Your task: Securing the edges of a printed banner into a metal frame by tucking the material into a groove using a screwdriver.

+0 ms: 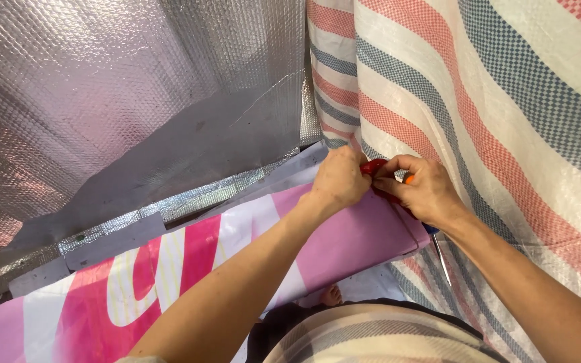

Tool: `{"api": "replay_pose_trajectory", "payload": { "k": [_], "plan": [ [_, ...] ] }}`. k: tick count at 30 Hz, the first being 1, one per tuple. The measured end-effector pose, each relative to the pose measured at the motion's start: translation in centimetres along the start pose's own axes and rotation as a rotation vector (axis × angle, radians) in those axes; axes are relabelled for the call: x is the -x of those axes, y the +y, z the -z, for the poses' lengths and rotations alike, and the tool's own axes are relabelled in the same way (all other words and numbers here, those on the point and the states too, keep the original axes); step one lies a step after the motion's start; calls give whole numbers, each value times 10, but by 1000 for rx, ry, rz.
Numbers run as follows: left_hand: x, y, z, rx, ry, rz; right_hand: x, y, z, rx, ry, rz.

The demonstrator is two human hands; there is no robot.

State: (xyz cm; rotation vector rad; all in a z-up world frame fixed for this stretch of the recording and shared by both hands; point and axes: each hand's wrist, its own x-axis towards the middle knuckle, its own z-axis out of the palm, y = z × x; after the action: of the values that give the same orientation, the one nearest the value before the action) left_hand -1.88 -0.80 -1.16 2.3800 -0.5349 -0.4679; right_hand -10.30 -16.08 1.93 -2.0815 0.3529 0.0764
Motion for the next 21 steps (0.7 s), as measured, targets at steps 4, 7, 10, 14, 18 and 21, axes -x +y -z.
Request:
{"api": "replay_pose_trajectory", "payload": {
  "k": [4,7,10,14,18,21],
  "plan": [
    [12,18,1,-65,58,-16,-6,10,-6,5,9,37],
    [20,35,2,-182,60,9,-3,10,-6,52,12,87],
    [18,41,-11,-202,69,43,3,11,-3,128,17,75],
    [10,39,-31,-335,148,75,1,21,-4,255,38,72],
    [7,39,-24,-387,81,94,6,4,-6,304,46,24],
    [11,42,-8,-401,-22,74,11,-14,-7,315,26,12]
  ]
}}
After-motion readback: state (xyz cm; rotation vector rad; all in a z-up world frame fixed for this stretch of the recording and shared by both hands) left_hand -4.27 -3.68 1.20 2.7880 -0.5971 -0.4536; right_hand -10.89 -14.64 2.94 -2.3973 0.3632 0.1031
